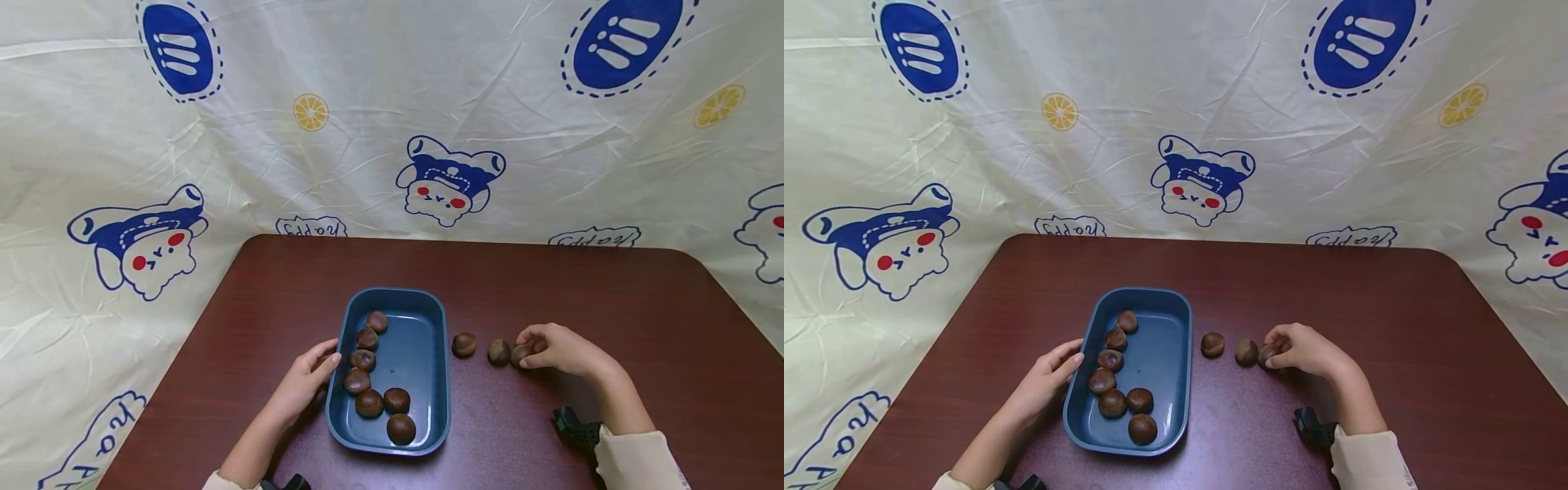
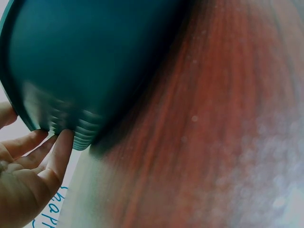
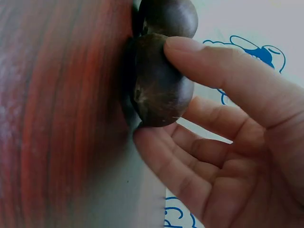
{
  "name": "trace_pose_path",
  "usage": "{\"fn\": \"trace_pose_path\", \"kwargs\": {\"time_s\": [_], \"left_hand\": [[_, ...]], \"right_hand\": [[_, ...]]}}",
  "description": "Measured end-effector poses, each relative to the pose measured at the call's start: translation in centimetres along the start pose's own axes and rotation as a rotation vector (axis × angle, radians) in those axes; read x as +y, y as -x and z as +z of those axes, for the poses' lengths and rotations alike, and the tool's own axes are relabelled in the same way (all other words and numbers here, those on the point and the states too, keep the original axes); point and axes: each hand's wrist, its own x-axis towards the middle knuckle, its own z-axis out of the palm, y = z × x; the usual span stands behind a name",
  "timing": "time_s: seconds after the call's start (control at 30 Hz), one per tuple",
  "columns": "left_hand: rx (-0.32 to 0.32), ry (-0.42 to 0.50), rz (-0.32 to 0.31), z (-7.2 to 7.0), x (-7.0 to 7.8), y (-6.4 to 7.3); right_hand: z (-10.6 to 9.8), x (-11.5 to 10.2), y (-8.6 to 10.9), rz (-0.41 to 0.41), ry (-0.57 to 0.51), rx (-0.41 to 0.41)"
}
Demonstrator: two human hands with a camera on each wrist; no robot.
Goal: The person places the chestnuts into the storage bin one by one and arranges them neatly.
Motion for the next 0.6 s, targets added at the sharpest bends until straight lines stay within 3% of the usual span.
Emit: {"fn": "trace_pose_path", "kwargs": {"time_s": [0.37, 0.6], "left_hand": [[0.001, -0.009, 0.002, 0.0, 0.0, 0.0], [0.005, -0.013, -0.004, 0.0, 0.0, -0.1]], "right_hand": [[-0.5, -0.2, 0.4, 0.018, 0.015, 0.105], [-0.6, -1.1, 0.5, -0.029, -0.003, 0.201]]}}
